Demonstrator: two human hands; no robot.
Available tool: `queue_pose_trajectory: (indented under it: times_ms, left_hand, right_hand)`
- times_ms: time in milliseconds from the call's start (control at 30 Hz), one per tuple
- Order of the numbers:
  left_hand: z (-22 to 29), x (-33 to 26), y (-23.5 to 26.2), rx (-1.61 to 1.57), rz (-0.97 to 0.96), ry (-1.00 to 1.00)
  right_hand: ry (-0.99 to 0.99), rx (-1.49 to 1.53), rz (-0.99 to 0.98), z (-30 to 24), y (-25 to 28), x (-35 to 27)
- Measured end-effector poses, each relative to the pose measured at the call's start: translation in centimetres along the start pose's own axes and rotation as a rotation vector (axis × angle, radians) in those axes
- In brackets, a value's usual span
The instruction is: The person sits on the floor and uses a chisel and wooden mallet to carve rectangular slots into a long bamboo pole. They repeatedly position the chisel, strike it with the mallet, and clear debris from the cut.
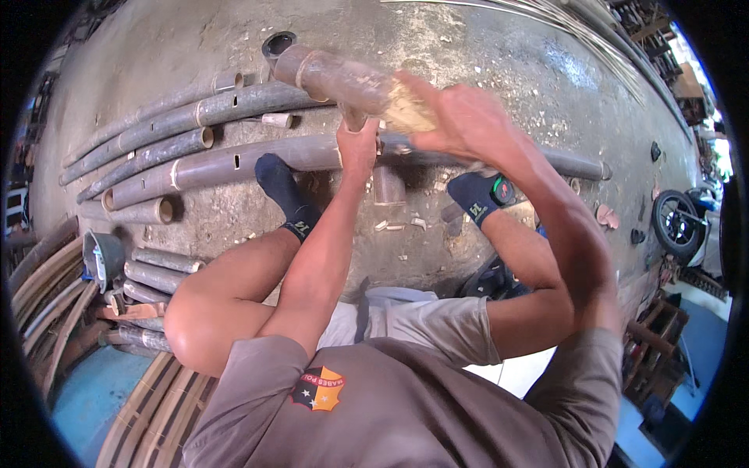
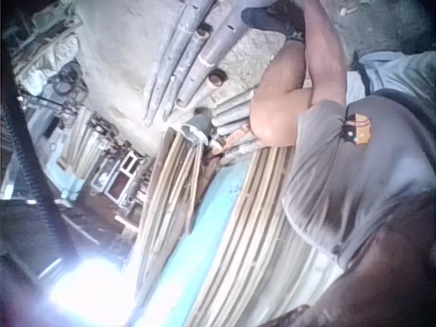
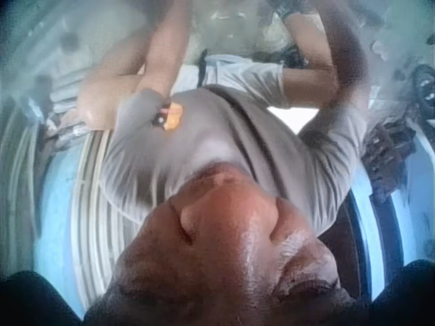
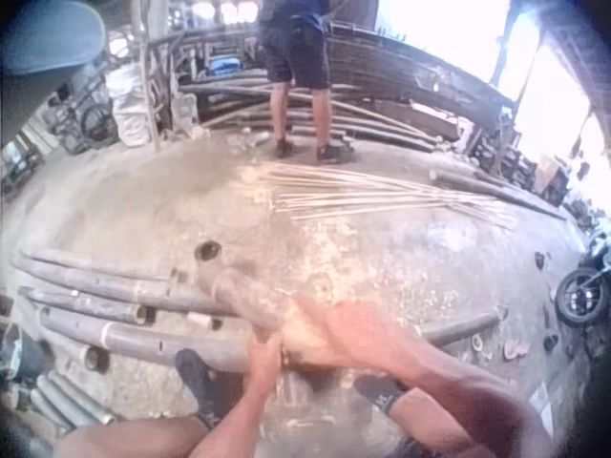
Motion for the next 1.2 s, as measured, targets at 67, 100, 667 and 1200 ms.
queue_pose_trajectory:
  times_ms: [67,100,667,1200]
  left_hand:
    - [-1.1,-1.1,0.2,0.005,0.010,-0.075]
    - [-1.2,-1.3,-0.3,0.021,0.015,-0.162]
    - [1.4,-7.0,-6.3,0.527,-0.205,-0.492]
    - [1.1,-4.7,-5.7,0.483,-0.140,-0.546]
  right_hand:
    - [-0.066,0.137,0.081,-0.3,1.7,-1.2]
    - [-0.087,0.293,0.165,-0.4,1.7,-2.2]
    - [-0.554,1.247,0.699,-0.3,-5.5,-18.4]
    - [-0.639,1.204,0.658,-1.1,-7.0,-18.0]
Point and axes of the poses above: each hand's wrist, its own x-axis towards the middle knuckle, its own y-axis out of the back of the hand, z = x × y, the point moved 1 cm from there along x, towards the middle knuckle, and after that the axes turned 10 degrees about x, right-handed, at the moved point
